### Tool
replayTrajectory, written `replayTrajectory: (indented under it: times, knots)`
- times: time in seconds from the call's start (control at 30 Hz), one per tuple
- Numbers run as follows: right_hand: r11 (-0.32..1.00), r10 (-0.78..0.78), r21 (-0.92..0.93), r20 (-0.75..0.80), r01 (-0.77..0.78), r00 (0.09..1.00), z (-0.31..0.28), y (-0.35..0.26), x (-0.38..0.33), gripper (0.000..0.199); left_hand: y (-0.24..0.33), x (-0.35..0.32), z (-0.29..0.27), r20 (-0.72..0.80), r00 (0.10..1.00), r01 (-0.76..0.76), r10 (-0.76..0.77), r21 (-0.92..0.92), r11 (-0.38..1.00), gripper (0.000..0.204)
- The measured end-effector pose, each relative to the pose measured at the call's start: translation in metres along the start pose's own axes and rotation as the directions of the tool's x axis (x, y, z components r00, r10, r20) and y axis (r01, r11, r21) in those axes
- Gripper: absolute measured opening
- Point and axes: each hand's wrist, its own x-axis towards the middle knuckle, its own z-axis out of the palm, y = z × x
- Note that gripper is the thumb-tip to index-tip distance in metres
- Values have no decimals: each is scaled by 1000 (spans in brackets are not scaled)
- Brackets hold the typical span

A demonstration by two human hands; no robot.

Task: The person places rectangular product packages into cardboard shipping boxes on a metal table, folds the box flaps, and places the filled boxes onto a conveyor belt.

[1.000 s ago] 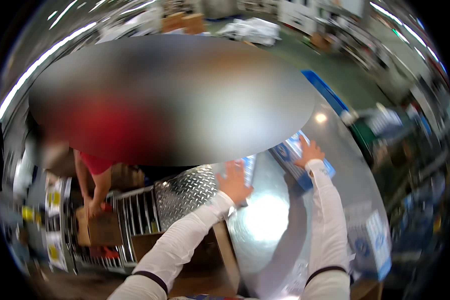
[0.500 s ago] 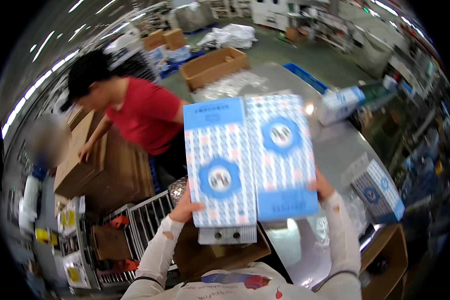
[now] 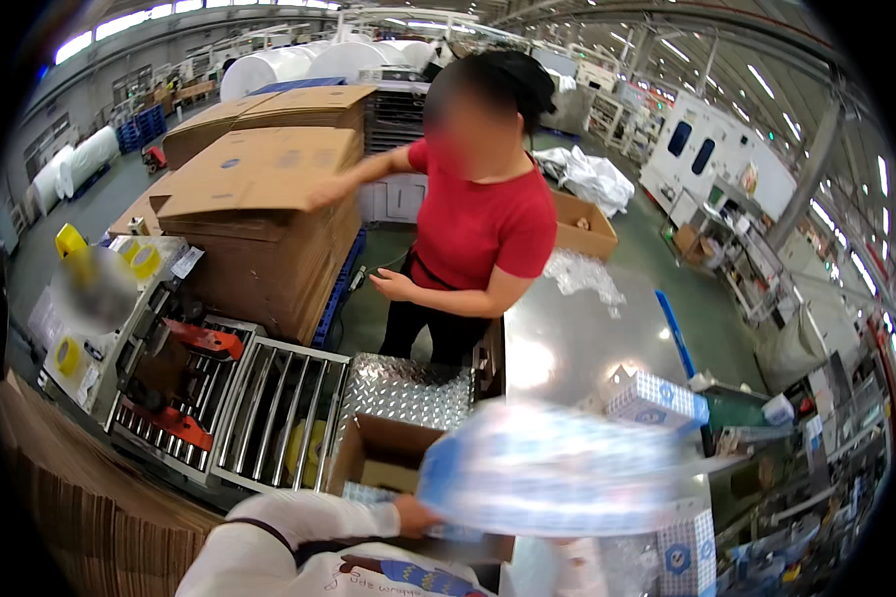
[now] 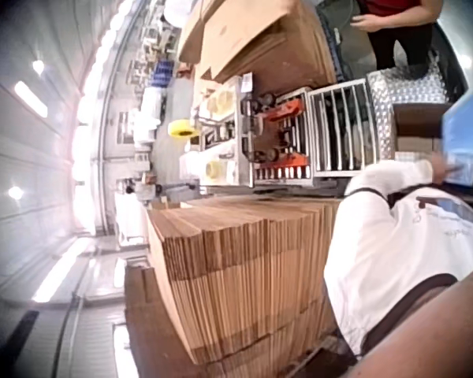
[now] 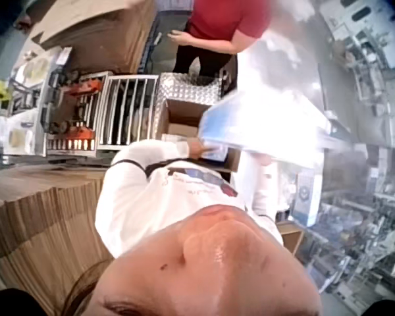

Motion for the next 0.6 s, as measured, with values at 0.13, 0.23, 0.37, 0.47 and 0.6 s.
replayTrajectory:
  times: [0.13,0.23,0.37,0.47,0.6]
  knots:
    - [245,-141,-736,617,631,774,77,65,71,93,21,59,74,-112,993,34,-42,-73,997,55]
    - [-6,300,-923,365,384,881,69,188,86,96,40,84,102,176,956,236,-234,10,972,53]
    - [-73,656,-914,257,400,709,66,299,83,107,6,142,217,25,998,51,-50,-57,997,55]
    - [50,929,-924,183,380,321,83,298,122,99,-25,146,265,46,998,42,-44,40,998,54]
    - [806,421,-566,756,176,502,62,117,173,56,-32,97,174,499,864,120,-66,-78,990,56]
